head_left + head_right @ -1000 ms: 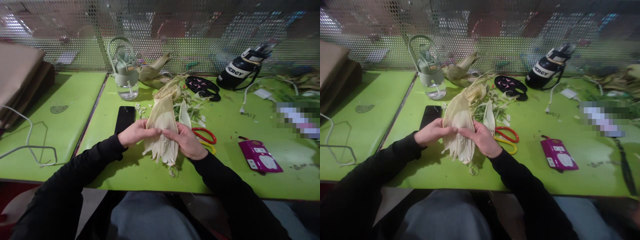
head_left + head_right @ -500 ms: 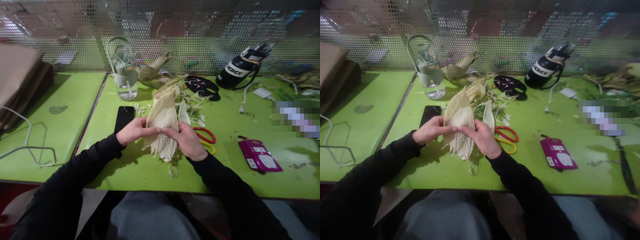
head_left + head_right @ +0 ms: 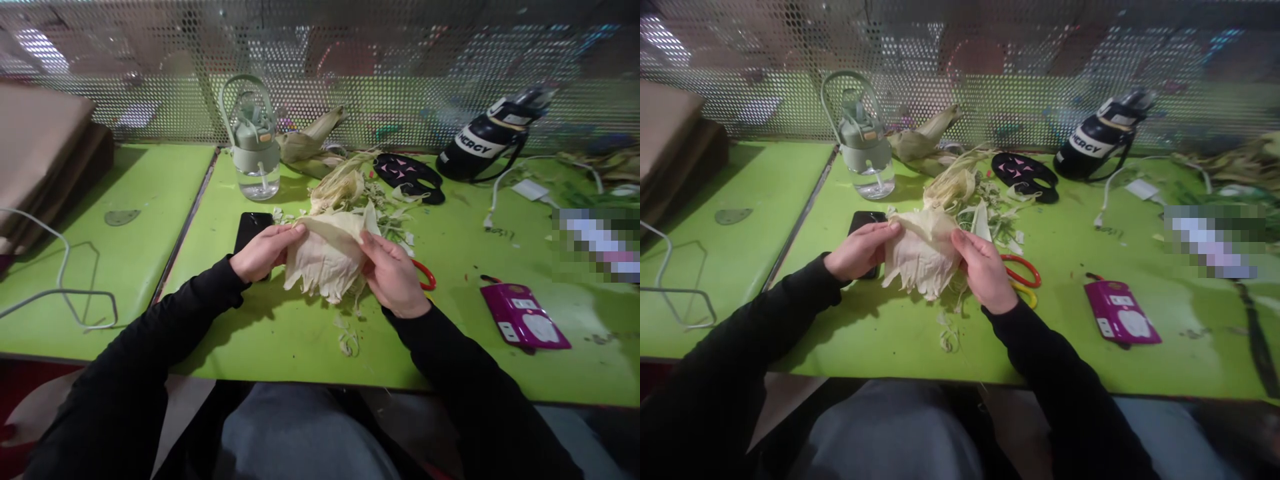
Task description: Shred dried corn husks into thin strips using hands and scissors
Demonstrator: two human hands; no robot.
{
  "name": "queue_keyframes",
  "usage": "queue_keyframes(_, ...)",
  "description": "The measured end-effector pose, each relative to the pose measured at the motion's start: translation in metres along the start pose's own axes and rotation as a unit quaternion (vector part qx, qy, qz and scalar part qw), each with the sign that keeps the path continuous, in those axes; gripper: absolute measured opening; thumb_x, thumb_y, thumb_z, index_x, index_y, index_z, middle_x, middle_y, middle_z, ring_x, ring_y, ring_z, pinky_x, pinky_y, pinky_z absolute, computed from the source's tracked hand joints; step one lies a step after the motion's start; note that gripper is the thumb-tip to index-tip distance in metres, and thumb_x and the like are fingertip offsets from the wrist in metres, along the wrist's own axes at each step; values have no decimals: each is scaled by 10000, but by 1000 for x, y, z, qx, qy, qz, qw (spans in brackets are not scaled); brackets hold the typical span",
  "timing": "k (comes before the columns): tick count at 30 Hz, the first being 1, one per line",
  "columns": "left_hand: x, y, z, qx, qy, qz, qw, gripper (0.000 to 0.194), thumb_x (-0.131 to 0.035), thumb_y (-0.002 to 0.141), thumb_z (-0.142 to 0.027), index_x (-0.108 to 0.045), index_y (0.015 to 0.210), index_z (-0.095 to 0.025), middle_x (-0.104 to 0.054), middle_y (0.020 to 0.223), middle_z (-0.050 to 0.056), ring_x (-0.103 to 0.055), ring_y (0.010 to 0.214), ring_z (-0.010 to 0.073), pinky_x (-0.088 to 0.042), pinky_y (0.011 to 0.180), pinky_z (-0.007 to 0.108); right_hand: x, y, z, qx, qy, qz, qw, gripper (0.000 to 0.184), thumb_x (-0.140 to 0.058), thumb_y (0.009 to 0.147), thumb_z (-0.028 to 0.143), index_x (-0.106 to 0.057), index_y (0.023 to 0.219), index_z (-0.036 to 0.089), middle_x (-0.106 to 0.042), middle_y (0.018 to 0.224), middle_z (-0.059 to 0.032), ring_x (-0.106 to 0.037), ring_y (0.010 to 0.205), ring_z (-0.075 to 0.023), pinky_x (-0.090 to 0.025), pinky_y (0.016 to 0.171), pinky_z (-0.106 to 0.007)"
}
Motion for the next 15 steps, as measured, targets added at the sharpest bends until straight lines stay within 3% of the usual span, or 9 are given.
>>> queue_keyframes(4,-8,0,3,10,50,35,998,266,-739,770,-358,-638,782,-112,-646,705,18,-585,592,83,-489,583,207,-4,-3,-1,-2,-29,9,1000,234,-646,864,467,-737,952,271,-749,1005,-11,-684,949,-197,-573,826,-357)
queue_keyframes(7,-13,0,6,6,72,40,997,290,-810,671,-296,-669,812,-85,-670,744,27,-584,595,80,-485,586,213,-10,-6,1,-12,-70,19,997,218,-723,807,425,-725,942,253,-746,927,0,-673,782,-152,-570,696,-298)
queue_keyframes(11,-14,-1,6,2,100,16,995,280,-781,696,-301,-679,819,-71,-679,743,38,-584,593,86,-488,589,227,-17,-9,2,-18,-100,31,994,284,-792,731,379,-708,947,215,-741,879,-10,-668,747,-153,-565,653,-287)
queue_keyframes(15,-18,-5,6,9,109,23,994,252,-764,706,-284,-679,833,-84,-682,749,31,-592,607,86,-498,609,228,-16,-9,3,-1,-115,4,993,269,-764,756,395,-704,939,206,-739,878,-23,-669,759,-165,-565,664,-305)
Point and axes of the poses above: each hand's wrist, its own y-axis towards the middle knuckle, its own x-axis out of the back of the hand, z = x × y, the point moved 7 cm from there along y, towards the middle knuckle
